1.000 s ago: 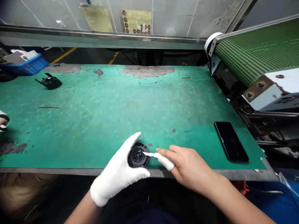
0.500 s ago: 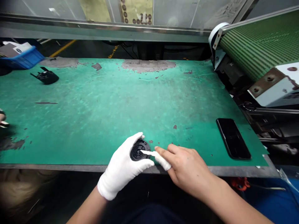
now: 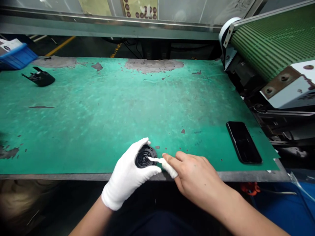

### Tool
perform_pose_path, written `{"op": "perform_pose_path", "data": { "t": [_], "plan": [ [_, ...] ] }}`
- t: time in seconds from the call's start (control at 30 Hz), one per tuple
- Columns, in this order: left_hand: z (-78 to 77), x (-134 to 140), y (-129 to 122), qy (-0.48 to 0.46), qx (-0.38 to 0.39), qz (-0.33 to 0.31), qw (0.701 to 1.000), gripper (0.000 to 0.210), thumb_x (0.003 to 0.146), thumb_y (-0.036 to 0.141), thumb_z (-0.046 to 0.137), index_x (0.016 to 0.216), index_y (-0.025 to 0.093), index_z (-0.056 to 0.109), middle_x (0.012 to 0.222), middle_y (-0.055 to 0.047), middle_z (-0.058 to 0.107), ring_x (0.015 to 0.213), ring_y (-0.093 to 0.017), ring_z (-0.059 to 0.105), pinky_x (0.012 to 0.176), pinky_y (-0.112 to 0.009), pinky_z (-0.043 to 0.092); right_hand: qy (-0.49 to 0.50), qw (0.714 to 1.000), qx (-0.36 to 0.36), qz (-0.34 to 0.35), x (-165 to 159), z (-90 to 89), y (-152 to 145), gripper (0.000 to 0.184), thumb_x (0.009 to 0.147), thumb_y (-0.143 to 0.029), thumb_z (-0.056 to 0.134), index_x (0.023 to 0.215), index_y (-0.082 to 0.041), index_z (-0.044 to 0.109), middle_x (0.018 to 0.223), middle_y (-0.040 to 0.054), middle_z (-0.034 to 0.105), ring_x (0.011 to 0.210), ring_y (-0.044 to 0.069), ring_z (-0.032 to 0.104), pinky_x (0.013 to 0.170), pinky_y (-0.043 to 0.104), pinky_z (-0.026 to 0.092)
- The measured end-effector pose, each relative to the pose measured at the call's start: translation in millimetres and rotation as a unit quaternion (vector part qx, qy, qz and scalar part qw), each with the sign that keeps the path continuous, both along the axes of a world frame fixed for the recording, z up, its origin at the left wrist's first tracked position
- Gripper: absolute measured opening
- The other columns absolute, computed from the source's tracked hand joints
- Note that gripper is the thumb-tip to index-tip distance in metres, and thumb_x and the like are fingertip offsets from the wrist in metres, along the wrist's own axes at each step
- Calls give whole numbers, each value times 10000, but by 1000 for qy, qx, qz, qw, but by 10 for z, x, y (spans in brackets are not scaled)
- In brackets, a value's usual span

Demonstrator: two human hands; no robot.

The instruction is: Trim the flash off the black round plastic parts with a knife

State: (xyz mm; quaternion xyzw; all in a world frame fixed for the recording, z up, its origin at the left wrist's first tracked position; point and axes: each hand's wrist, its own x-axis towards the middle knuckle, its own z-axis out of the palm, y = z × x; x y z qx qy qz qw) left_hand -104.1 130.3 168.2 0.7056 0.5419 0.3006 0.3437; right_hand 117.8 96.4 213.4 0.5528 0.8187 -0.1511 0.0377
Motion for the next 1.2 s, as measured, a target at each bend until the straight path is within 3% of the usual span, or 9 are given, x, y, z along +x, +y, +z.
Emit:
{"op": "perform_pose_path", "data": {
  "t": [0.23,0.4,0.6,0.83,0.93,1.2],
  "plan": [
    [-56,-7,14,-7,33,-6,999,907,660,537,877,1393,198,463,1289,-75,665,1175,-246,653,1068,-382,515,-46,999,-6,-19,-77,85,-18,646,864,-94,445,1472,-305,509,980,46,698,828,263,697,648,361,476],
    [-112,1,-10,-25,55,-5,998,924,665,542,875,1405,186,452,1245,-64,689,1113,-228,684,1030,-362,543,-78,994,15,-69,-211,16,-161,666,872,-100,443,1506,-303,470,898,39,687,737,276,695,580,371,473],
    [-184,9,-10,1,105,12,994,934,657,593,858,1388,150,481,1246,-100,683,1147,-262,667,1063,-407,521,16,994,43,-100,-126,-65,-246,573,942,-163,416,1491,-312,486,937,44,688,799,248,688,653,367,514],
    [-177,-57,63,16,116,-32,993,1013,596,659,847,1388,127,505,1292,-140,661,1199,-291,644,1095,-429,496,82,996,-18,-15,68,-20,31,491,955,-196,434,1402,-333,585,1082,40,742,936,233,704,793,366,534],
    [-174,-73,73,19,126,-41,991,1026,584,662,848,1387,123,505,1276,-144,668,1188,-293,649,1092,-426,498,65,998,-12,-7,47,-27,71,489,959,-205,428,1409,-323,578,1074,42,740,922,245,710,764,382,538],
    [-201,-30,18,-2,122,-21,992,985,606,636,858,1375,131,506,1223,-121,696,1126,-277,680,1062,-412,523,-62,995,36,-67,-187,2,-100,598,886,-145,484,1454,-324,535,913,37,705,754,269,709,583,370,519]
  ]
}}
